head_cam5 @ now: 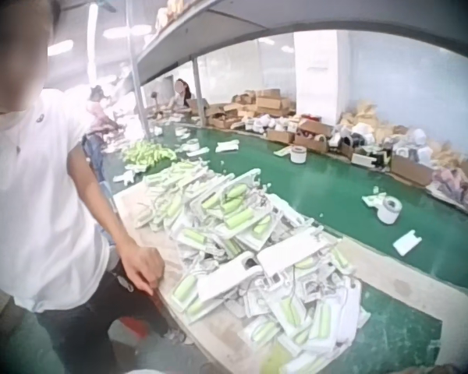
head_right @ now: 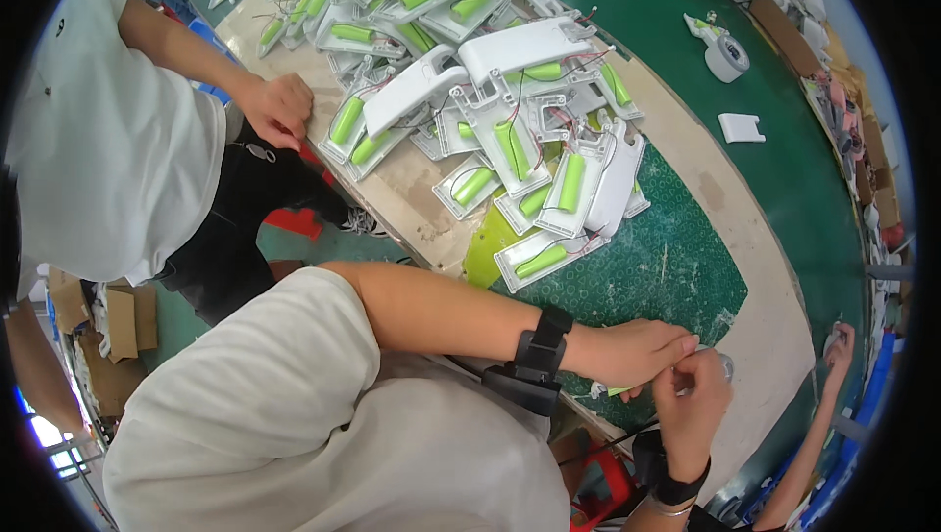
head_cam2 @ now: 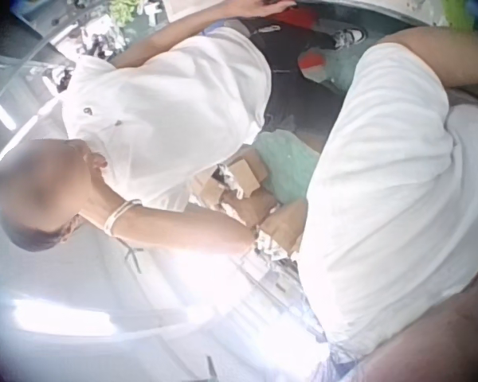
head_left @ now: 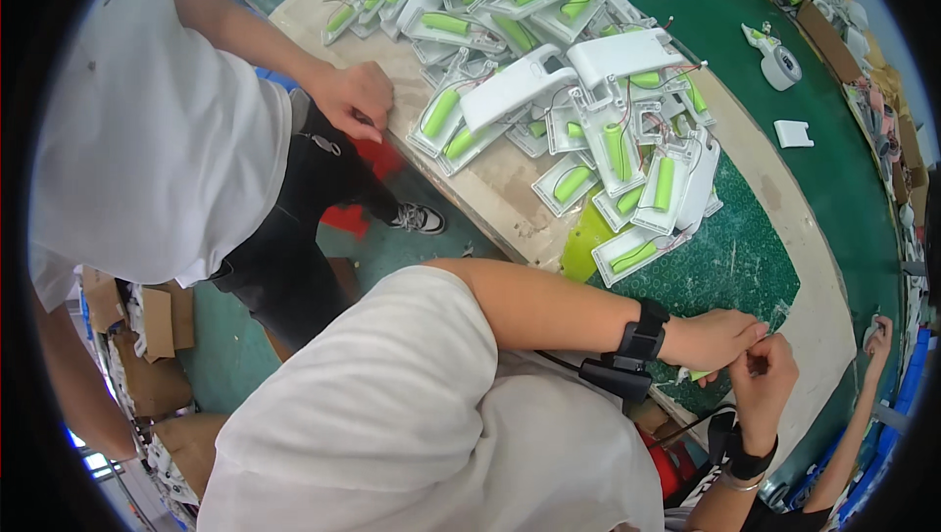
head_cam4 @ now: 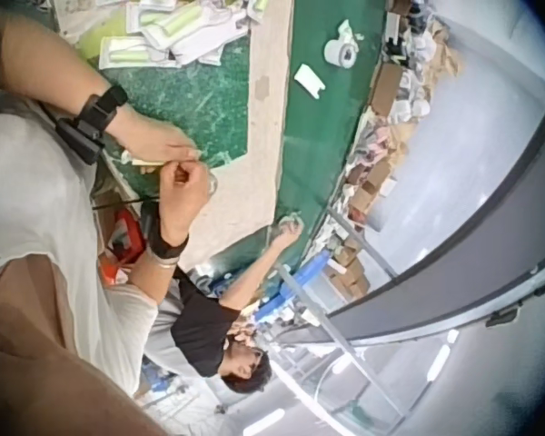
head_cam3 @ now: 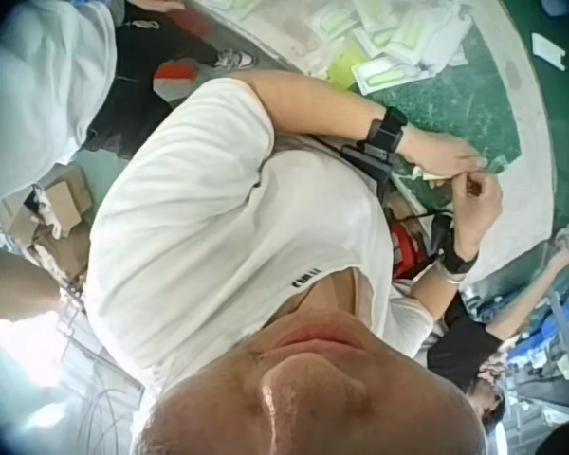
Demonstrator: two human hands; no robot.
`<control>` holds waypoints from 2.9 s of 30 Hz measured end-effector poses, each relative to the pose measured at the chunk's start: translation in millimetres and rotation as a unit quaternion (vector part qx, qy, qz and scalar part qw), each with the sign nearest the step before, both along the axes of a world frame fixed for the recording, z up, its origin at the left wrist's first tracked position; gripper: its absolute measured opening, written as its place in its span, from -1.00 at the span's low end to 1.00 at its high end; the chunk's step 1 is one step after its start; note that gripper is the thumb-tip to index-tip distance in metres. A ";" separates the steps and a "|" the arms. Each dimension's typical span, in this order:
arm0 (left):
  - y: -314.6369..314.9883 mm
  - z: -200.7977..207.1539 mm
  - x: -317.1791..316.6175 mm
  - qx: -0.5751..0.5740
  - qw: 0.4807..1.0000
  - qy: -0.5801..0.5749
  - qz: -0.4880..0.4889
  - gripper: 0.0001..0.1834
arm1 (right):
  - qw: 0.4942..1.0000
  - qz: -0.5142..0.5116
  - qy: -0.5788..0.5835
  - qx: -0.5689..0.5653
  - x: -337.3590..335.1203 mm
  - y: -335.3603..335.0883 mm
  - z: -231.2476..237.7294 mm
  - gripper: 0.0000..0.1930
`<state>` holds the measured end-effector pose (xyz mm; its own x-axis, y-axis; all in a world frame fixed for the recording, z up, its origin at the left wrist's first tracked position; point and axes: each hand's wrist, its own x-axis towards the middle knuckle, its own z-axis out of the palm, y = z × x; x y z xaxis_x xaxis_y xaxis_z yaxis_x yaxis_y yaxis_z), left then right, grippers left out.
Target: The recorder is assembling electronic fan or heater components by connecting internal wiring to a small circuit board and inserting batteries into plastic housings on a factory assembly line.
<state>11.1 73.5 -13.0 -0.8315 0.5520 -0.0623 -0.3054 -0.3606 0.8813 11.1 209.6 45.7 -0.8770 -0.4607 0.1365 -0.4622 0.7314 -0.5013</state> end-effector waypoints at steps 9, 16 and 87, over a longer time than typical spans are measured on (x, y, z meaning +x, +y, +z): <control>-0.6 -1.4 0.6 0.070 0.990 -0.107 -0.059 -0.53 | 0.998 0.006 -0.058 -0.021 -8.2 9.2 -0.8 -0.81; -9.2 -0.6 1.3 0.065 0.985 -0.156 -0.040 -0.57 | 0.998 0.040 -0.051 -0.024 -15.3 -2.7 5.2 -0.87; -17.2 1.0 -17.2 0.158 0.959 -0.234 0.002 -0.42 | 0.981 -0.116 0.152 -0.035 7.2 52.0 30.0 -0.59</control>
<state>-6.1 56.4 -12.1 -0.7559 0.6009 -0.2597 -0.6386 -0.5895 0.4947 18.4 261.6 75.8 -0.8704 -0.2346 0.4328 -0.4244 0.8032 -0.4180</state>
